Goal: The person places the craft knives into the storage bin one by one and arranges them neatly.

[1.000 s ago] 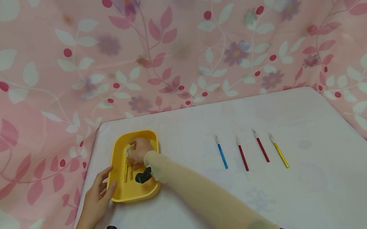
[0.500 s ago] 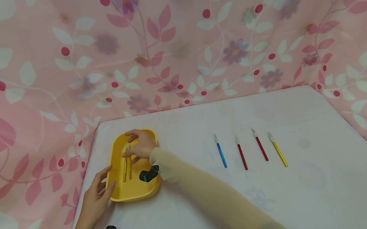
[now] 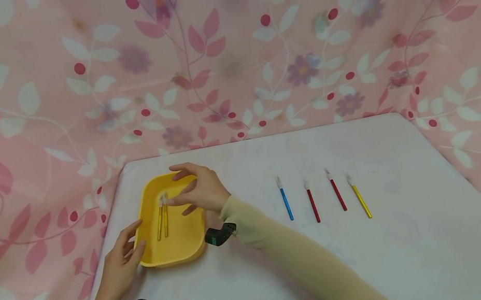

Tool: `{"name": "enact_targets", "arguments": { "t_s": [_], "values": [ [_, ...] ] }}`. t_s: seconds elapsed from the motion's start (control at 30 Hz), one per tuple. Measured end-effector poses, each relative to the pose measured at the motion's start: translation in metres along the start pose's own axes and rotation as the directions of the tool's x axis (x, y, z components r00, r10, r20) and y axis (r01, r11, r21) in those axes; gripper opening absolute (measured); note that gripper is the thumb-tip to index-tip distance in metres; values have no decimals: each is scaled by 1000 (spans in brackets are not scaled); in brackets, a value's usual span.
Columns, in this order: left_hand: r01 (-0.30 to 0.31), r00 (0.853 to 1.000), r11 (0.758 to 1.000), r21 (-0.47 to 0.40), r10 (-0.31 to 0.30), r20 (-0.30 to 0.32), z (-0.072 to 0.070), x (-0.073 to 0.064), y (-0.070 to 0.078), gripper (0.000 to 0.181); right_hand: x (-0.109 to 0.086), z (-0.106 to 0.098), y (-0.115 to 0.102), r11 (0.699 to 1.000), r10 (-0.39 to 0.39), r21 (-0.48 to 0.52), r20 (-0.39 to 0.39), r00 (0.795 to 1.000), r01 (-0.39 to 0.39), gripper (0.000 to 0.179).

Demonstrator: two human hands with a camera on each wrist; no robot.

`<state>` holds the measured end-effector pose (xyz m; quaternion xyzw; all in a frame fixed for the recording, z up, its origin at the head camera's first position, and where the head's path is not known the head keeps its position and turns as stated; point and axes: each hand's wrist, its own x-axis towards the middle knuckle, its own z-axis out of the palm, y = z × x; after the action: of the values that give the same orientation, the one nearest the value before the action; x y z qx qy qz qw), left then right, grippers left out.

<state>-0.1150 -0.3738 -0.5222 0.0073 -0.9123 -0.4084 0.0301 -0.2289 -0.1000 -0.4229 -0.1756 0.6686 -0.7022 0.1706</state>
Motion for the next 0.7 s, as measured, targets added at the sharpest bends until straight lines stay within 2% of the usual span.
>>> {"name": "enact_targets", "arguments": {
  "t_s": [0.37,0.53,0.7],
  "values": [
    [15,1000,1000,-22,-15,6,-1,-2,3,60,-37,-38,-19,990,-138,-23,47,989,140,78],
    [20,1000,1000,-14,-20,4,0,-3,3,60,-53,-54,-25,980,-192,-47,40,981,194,76],
    [15,1000,1000,-22,-15,-2,0,-2,4,60,-69,-75,-27,967,-241,-86,0,971,240,70]
  ]
}}
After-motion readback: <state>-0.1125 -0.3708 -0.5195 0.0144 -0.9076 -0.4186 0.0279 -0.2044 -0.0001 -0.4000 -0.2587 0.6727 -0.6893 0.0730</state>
